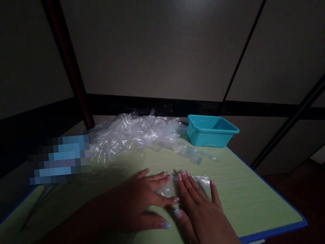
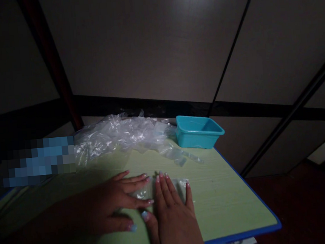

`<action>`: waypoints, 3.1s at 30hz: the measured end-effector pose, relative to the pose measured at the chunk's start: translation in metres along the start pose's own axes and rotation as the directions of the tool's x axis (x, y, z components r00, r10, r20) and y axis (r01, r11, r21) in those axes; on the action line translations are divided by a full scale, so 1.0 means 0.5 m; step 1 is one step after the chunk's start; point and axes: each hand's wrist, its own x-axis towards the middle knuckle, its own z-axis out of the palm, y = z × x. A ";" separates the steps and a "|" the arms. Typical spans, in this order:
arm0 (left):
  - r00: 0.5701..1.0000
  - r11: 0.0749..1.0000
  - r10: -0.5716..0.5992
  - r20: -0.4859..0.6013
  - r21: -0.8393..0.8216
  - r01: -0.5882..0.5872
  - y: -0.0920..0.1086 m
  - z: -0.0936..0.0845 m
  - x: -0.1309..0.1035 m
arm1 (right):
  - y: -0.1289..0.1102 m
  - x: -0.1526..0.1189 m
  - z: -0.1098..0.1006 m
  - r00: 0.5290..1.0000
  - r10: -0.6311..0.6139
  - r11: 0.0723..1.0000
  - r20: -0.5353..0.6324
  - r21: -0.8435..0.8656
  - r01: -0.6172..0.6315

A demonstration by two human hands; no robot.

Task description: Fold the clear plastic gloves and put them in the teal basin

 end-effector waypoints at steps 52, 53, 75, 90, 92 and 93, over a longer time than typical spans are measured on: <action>0.937 0.970 -0.097 -0.336 0.177 0.164 0.014 0.021 0.017 | 0.075 0.004 -0.013 0.931 0.362 0.910 -0.043 -0.200 -0.363; 0.936 0.968 -0.090 -0.341 0.189 0.162 0.014 0.024 0.018 | 0.072 0.005 -0.011 0.936 0.349 0.917 -0.037 -0.193 -0.350; 0.963 0.990 -0.072 -0.258 0.096 0.100 -0.095 -0.033 0.003 | 0.072 0.006 -0.020 0.952 0.300 0.947 0.057 -0.139 -0.290; 0.959 0.978 -0.129 -0.254 0.130 0.166 -0.064 -0.047 -0.004 | 0.076 0.005 -0.016 0.954 0.296 0.949 0.047 -0.128 -0.288; 0.964 0.978 -0.116 -0.240 0.140 0.152 -0.065 -0.041 -0.005 | 0.076 0.005 -0.016 0.954 0.295 0.949 0.047 -0.129 -0.287; 0.968 0.979 -0.108 -0.226 0.147 0.144 -0.066 -0.040 -0.006 | 0.076 0.005 -0.016 0.954 0.295 0.949 0.048 -0.129 -0.287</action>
